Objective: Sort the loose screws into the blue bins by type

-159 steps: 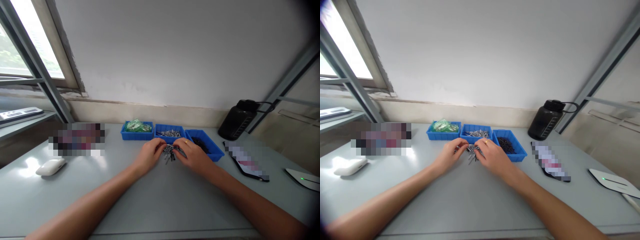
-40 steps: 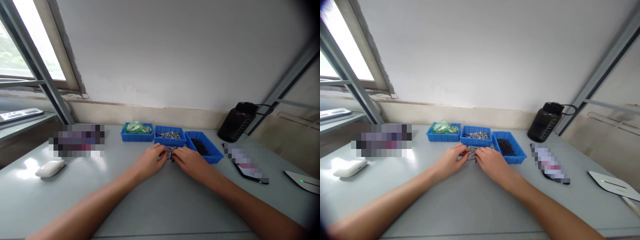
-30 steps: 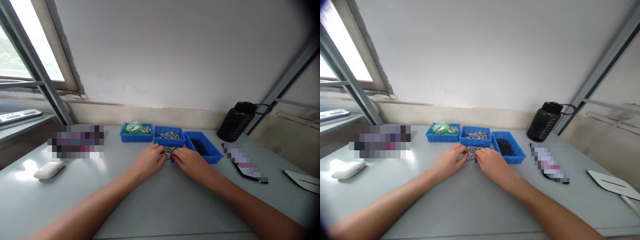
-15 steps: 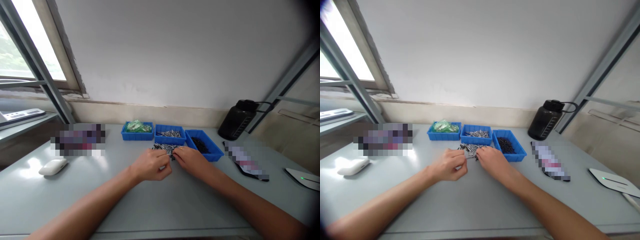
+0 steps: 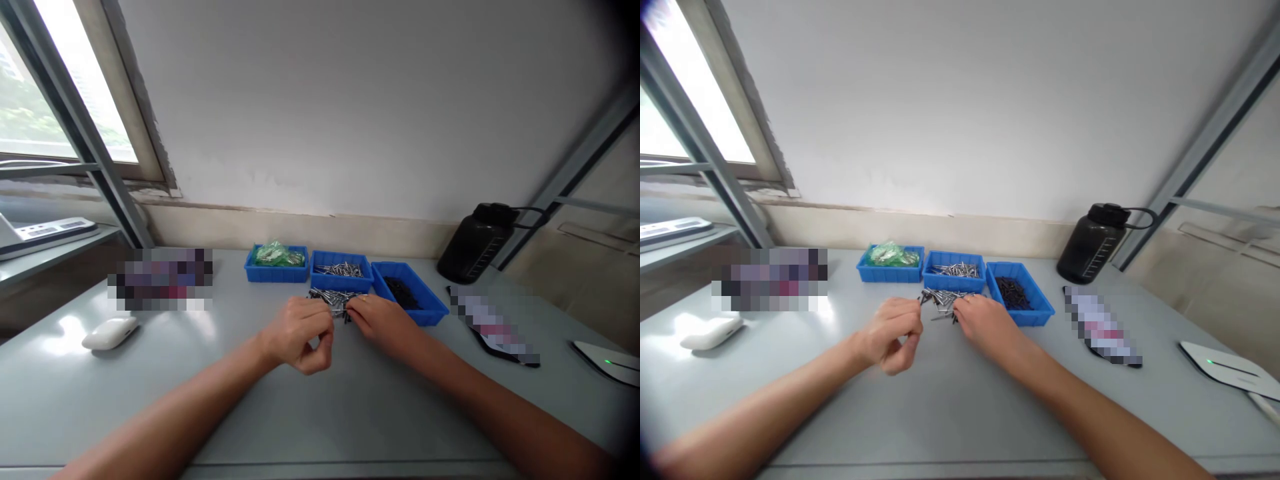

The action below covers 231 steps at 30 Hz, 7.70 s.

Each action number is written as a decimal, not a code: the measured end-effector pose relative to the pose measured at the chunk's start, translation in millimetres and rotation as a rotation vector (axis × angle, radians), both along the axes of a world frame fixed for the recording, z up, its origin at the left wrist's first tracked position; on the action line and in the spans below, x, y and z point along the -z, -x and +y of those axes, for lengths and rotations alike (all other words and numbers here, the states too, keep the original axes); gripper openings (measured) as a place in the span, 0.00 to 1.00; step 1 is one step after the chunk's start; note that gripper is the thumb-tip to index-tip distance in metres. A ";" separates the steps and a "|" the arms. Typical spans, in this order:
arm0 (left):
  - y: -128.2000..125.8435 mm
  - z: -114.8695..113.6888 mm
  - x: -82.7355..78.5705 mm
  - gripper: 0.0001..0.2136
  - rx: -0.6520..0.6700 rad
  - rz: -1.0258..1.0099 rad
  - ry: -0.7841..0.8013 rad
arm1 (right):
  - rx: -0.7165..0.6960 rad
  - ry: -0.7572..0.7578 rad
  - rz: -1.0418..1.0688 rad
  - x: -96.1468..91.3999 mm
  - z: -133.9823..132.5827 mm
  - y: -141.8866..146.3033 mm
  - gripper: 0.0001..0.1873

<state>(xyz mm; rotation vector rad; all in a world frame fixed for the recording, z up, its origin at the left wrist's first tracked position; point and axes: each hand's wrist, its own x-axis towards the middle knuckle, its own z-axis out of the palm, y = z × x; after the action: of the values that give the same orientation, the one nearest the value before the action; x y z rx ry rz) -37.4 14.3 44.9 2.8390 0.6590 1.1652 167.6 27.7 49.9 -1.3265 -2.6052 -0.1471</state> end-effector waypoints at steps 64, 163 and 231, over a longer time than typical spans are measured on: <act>-8.7 19.0 -1.0 0.08 -0.318 -0.083 0.086 | -0.154 -0.177 0.338 -7.8 5.1 -5.0 0.11; -7.6 22.4 3.1 0.06 -0.193 -0.204 0.237 | -0.140 -0.055 0.282 -4.5 6.2 -4.5 0.08; -10.8 23.7 0.5 0.05 -0.320 -0.299 0.321 | -0.308 0.078 0.466 -13.3 2.5 -4.7 0.05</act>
<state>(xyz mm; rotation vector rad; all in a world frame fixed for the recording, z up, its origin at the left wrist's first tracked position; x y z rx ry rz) -26.6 38.0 44.4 2.2925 1.1819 1.3405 172.2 30.2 63.2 -0.8340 -2.3823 0.2810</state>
